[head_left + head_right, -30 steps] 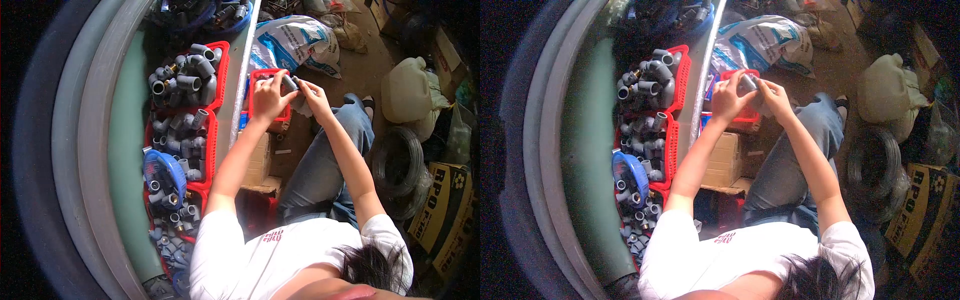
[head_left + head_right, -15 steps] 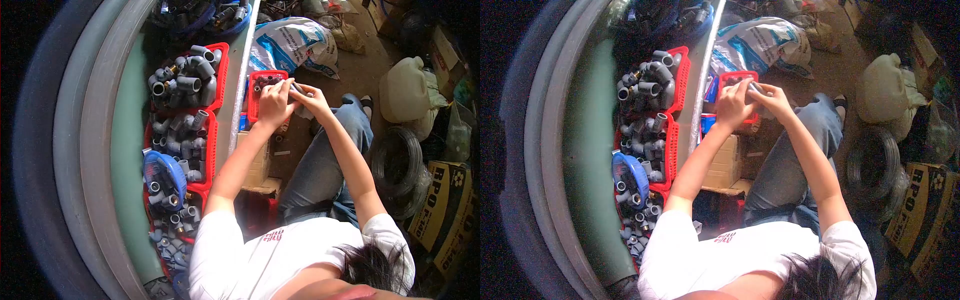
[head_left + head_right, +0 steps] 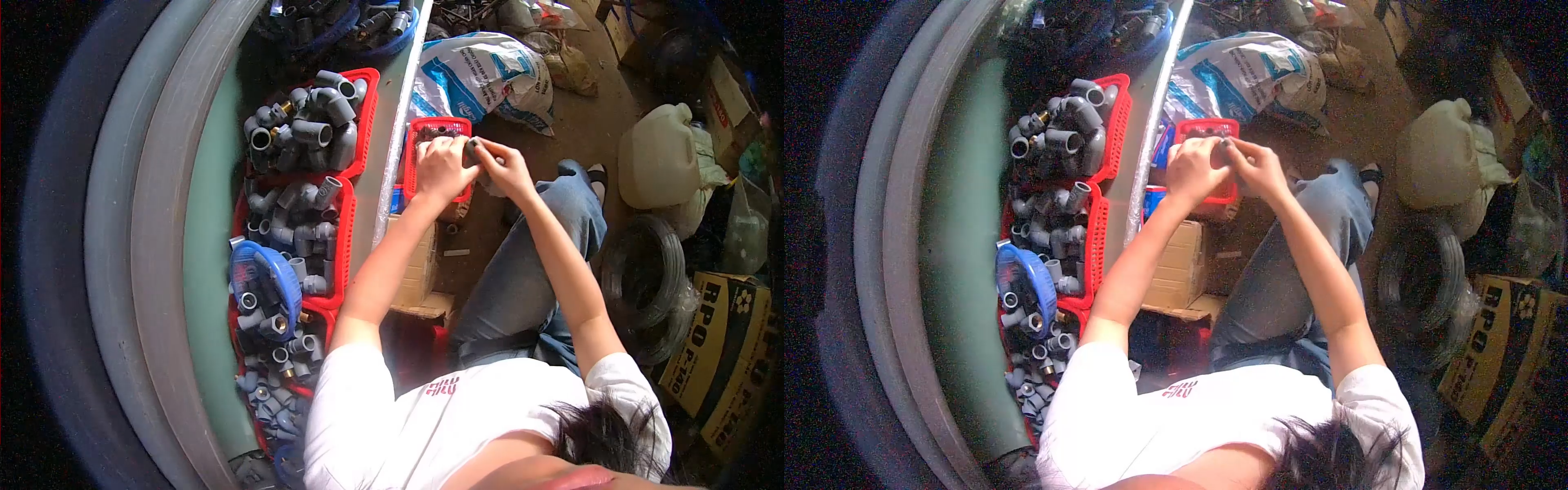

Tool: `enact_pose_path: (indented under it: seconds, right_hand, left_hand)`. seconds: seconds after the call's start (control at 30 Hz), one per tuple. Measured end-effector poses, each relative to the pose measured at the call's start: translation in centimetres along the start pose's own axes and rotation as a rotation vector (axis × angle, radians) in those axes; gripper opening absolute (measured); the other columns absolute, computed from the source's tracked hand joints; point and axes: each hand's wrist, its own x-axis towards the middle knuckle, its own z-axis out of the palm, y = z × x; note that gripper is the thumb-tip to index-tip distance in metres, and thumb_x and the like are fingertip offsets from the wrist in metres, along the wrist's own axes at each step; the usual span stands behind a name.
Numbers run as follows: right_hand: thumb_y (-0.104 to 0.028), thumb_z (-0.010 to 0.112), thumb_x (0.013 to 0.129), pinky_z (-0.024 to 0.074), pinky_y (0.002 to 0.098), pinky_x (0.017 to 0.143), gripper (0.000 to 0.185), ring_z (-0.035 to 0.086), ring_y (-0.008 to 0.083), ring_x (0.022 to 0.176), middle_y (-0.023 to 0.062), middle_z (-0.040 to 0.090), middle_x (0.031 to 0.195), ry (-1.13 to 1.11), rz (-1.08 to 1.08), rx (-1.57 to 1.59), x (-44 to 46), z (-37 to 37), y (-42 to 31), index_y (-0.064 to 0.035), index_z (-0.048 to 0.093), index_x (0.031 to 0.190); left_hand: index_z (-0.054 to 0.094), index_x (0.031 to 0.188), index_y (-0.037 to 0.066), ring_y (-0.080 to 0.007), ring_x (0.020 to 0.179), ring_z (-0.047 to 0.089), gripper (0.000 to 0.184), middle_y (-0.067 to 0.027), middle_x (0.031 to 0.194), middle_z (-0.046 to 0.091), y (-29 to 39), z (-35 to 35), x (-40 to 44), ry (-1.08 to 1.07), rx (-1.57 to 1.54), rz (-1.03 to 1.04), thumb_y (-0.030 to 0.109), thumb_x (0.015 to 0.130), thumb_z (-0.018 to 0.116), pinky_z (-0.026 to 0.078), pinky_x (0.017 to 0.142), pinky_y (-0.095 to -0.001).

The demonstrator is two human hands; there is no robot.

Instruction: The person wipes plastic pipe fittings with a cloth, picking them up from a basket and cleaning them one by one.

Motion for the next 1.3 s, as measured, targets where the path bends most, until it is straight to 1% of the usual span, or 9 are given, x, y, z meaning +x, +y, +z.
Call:
enact_pose_path:
  seconds: [0.53, 0.73, 0.83, 0.93, 1.03, 1.13, 1.17, 1.27, 1.3]
  right_hand:
    - [-0.020, 0.061, 0.097, 0.0529, 0.0335, 0.091, 0.029, 0.068, 0.0226, 0.108, 0.0210, 0.068, 0.115, 0.135, -0.147, -0.198, -2.1, 0.6, -2.7, -0.0025, 0.066, 0.120]
    - [-0.023, 0.064, 0.096, 0.0574, 0.0361, 0.077, 0.028, 0.072, 0.0312, 0.091, 0.0218, 0.069, 0.104, -0.033, -0.185, -0.289, -2.8, 1.4, -3.0, -0.0039, 0.069, 0.115]
    - [-0.023, 0.065, 0.094, 0.0569, 0.0390, 0.074, 0.026, 0.072, 0.0333, 0.086, 0.0228, 0.070, 0.094, 0.109, -0.221, -0.283, -2.9, 2.0, -1.1, -0.0052, 0.071, 0.112]
    - [-0.024, 0.060, 0.096, 0.0559, 0.0360, 0.075, 0.028, 0.073, 0.0282, 0.082, 0.0223, 0.071, 0.092, 0.181, 0.025, -0.088, -2.8, 0.8, -2.5, -0.0034, 0.071, 0.112]
    - [-0.021, 0.060, 0.092, 0.0549, 0.0370, 0.069, 0.021, 0.068, 0.0177, 0.076, 0.0056, 0.071, 0.079, 0.403, 0.214, 0.089, -1.0, -0.4, -0.2, -0.0049, 0.073, 0.090]
    - [-0.016, 0.056, 0.090, 0.0578, 0.0415, 0.065, 0.015, 0.068, 0.0233, 0.073, 0.0106, 0.068, 0.087, 0.430, 0.493, 0.725, -0.1, -1.7, 1.7, -0.0055, 0.066, 0.093]
    - [-0.018, 0.057, 0.090, 0.0565, 0.0406, 0.066, 0.015, 0.066, 0.0225, 0.074, 0.0097, 0.067, 0.086, 0.444, 0.446, 0.571, -0.5, -2.0, 1.7, -0.0063, 0.066, 0.093]
    - [-0.022, 0.064, 0.088, 0.0527, 0.0365, 0.070, 0.016, 0.063, 0.0183, 0.079, 0.0039, 0.066, 0.088, 0.473, 0.420, 0.535, -1.7, -2.9, 0.0, -0.0087, 0.069, 0.096]
    - [-0.024, 0.065, 0.088, 0.0535, 0.0370, 0.071, 0.019, 0.064, 0.0190, 0.079, 0.0053, 0.068, 0.091, 0.453, 0.397, 0.550, -1.6, -3.5, 0.5, -0.0070, 0.069, 0.096]
  left_hand:
    - [0.065, 0.104, 0.011, -0.0249, 0.100, 0.062, 0.047, -0.0059, 0.098, 0.067, 0.4, 0.3, -0.3, 0.019, 0.116, 0.173, 0.028, 0.064, 0.081, 0.044, 0.091, -0.0431]
    - [0.062, 0.110, 0.011, -0.0279, 0.099, 0.063, 0.037, -0.0085, 0.102, 0.066, -2.4, 0.7, -0.2, -0.248, 0.285, 0.058, 0.014, 0.074, 0.070, 0.047, 0.086, -0.0431]
    - [0.059, 0.110, 0.009, -0.0299, 0.103, 0.062, 0.043, -0.0102, 0.106, 0.064, -4.0, 2.5, -1.4, -0.320, 0.287, 0.073, 0.024, 0.074, 0.077, 0.051, 0.084, -0.0457]
    - [0.056, 0.115, 0.010, -0.0333, 0.105, 0.062, 0.062, -0.0134, 0.116, 0.060, -2.9, 1.5, -1.0, -0.485, 0.300, -0.040, 0.035, 0.068, 0.086, 0.053, 0.084, -0.0476]
    - [0.052, 0.120, 0.011, -0.0343, 0.106, 0.062, 0.068, -0.0143, 0.118, 0.058, -4.5, 3.2, -1.9, -0.443, 0.310, -0.064, 0.032, 0.066, 0.088, 0.054, 0.085, -0.0471]
    - [0.052, 0.129, 0.005, -0.0343, 0.113, 0.061, 0.067, -0.0195, 0.128, 0.059, -6.7, 5.1, -2.4, -0.308, 0.270, -0.041, 0.036, 0.077, 0.078, 0.053, 0.091, -0.0440]
    - [0.053, 0.132, 0.006, -0.0352, 0.116, 0.060, 0.066, -0.0194, 0.135, 0.055, -8.2, 6.3, -2.8, -0.091, 0.266, 0.042, 0.037, 0.079, 0.075, 0.053, 0.091, -0.0453]
    - [0.046, 0.139, 0.012, -0.0384, 0.129, 0.049, 0.070, -0.0212, 0.146, 0.041, -4.1, 2.8, -1.7, -0.214, 0.146, -0.210, 0.040, 0.081, 0.073, 0.050, 0.098, -0.0470]
    - [0.052, 0.133, 0.012, -0.0393, 0.117, 0.058, 0.062, -0.0177, 0.144, 0.045, -4.0, 3.6, -1.8, -0.041, 0.087, -0.138, 0.041, 0.082, 0.072, 0.055, 0.087, -0.0510]
